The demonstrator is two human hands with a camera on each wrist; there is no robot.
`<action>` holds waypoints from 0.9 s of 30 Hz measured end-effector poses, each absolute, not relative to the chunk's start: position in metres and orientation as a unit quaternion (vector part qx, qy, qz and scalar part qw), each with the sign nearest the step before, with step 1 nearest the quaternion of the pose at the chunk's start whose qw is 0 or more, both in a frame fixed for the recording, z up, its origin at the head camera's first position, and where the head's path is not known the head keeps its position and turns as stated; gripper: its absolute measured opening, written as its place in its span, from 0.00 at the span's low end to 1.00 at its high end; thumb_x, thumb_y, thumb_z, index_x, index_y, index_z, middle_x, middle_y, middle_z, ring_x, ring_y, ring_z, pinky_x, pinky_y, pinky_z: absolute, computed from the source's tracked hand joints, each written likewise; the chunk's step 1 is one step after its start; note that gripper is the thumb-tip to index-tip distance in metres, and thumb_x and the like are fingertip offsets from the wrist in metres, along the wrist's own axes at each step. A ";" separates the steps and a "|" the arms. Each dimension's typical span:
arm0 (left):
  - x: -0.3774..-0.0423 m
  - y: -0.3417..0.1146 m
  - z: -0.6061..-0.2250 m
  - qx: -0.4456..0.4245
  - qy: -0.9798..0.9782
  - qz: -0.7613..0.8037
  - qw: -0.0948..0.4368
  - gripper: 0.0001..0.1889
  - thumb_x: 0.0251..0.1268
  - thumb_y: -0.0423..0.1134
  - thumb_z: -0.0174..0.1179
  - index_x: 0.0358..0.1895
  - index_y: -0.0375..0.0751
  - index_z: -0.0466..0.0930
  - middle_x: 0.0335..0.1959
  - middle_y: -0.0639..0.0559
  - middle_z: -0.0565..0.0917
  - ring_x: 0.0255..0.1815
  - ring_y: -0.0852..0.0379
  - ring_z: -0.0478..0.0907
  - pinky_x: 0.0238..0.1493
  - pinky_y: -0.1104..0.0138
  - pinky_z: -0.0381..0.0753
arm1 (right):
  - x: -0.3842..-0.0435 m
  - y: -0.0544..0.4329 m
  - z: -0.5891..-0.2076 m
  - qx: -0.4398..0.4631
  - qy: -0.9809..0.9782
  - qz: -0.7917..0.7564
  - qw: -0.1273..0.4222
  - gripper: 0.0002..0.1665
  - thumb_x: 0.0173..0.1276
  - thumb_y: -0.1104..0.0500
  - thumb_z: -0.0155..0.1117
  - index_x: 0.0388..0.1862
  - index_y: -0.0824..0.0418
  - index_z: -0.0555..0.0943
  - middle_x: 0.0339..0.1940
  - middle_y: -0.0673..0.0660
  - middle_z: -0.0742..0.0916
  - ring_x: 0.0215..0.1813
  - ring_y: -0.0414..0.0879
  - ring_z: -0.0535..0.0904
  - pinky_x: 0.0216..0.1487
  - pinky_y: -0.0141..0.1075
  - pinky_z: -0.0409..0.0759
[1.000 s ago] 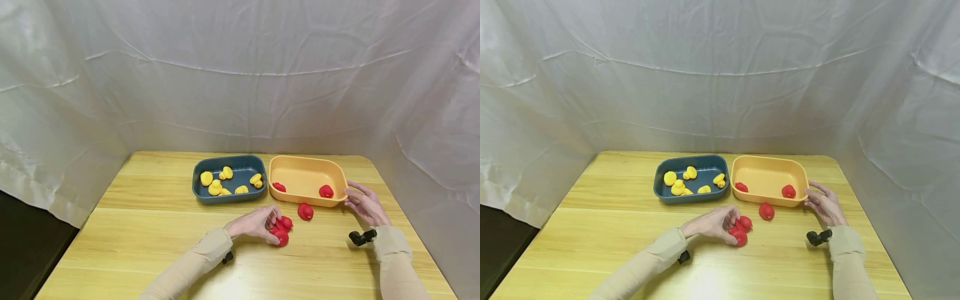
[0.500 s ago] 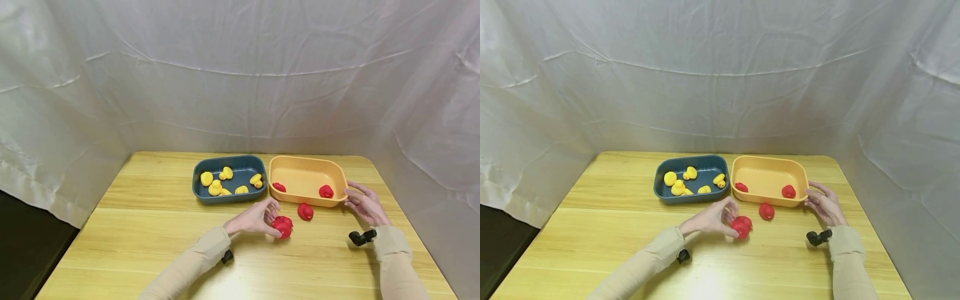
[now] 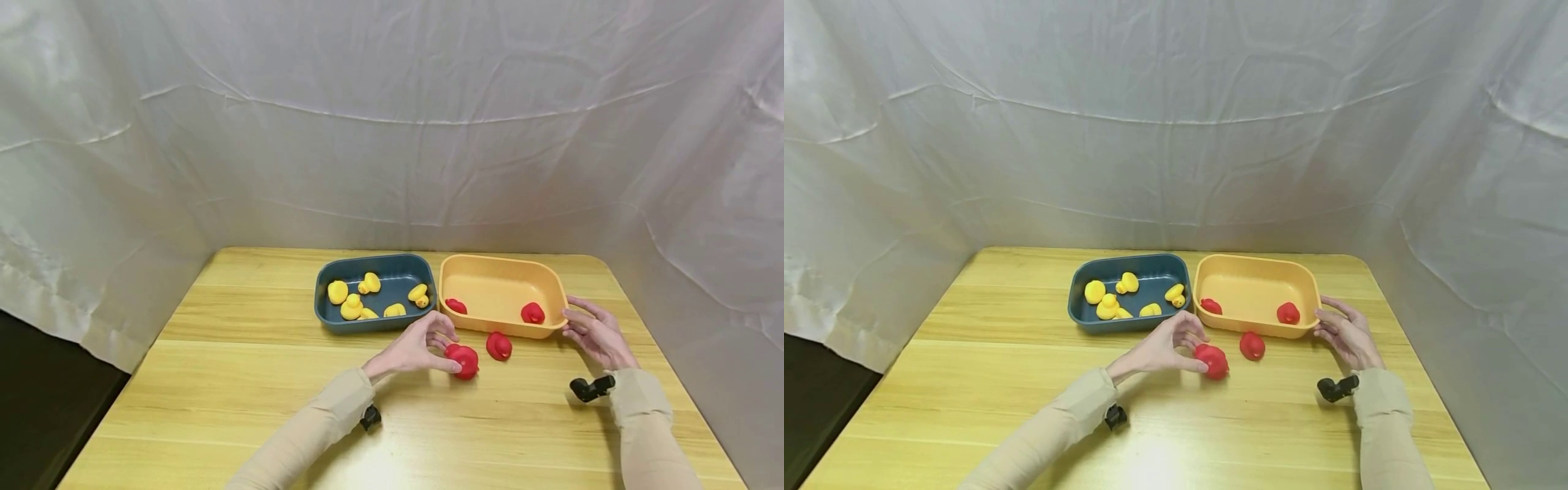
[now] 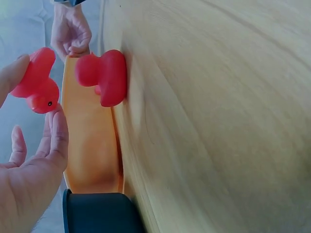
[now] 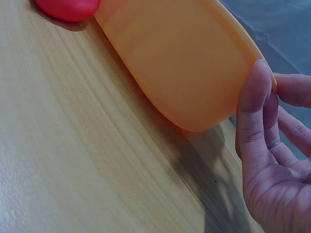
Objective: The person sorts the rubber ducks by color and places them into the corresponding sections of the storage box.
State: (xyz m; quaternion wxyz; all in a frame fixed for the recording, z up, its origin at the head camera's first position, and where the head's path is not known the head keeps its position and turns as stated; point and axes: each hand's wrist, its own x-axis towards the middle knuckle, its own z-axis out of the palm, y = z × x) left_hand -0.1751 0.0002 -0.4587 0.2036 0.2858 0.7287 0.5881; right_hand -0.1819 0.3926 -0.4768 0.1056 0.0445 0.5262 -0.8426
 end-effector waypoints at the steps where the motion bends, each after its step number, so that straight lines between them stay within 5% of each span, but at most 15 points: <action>1: -0.175 0.000 -0.459 0.285 0.726 0.592 0.203 0.32 0.53 0.29 0.75 0.59 0.31 0.67 0.56 0.32 0.81 0.45 0.64 0.82 0.55 0.75 0.83 | -0.182 0.393 -0.477 0.044 0.526 -0.842 0.106 0.19 0.77 0.71 0.52 0.52 0.51 0.83 0.35 0.55 0.90 0.33 0.43 0.87 0.36 0.31 0.89; 10: -0.177 0.001 -0.456 0.275 0.702 0.627 0.196 0.30 0.56 0.27 0.72 0.58 0.27 0.66 0.55 0.34 0.84 0.46 0.61 0.83 0.62 0.60 0.84 | -0.181 0.393 -0.477 0.045 0.528 -0.841 0.105 0.19 0.76 0.70 0.53 0.52 0.50 0.83 0.35 0.55 0.90 0.33 0.43 0.87 0.36 0.31 0.89; 27: -0.191 0.005 -0.447 0.252 0.717 0.631 0.152 0.30 0.59 0.33 0.72 0.66 0.32 0.73 0.60 0.40 0.83 0.59 0.53 0.81 0.68 0.57 0.80 | -0.181 0.393 -0.475 0.048 0.530 -0.840 0.103 0.18 0.76 0.70 0.53 0.52 0.51 0.83 0.35 0.55 0.90 0.33 0.43 0.87 0.36 0.31 0.89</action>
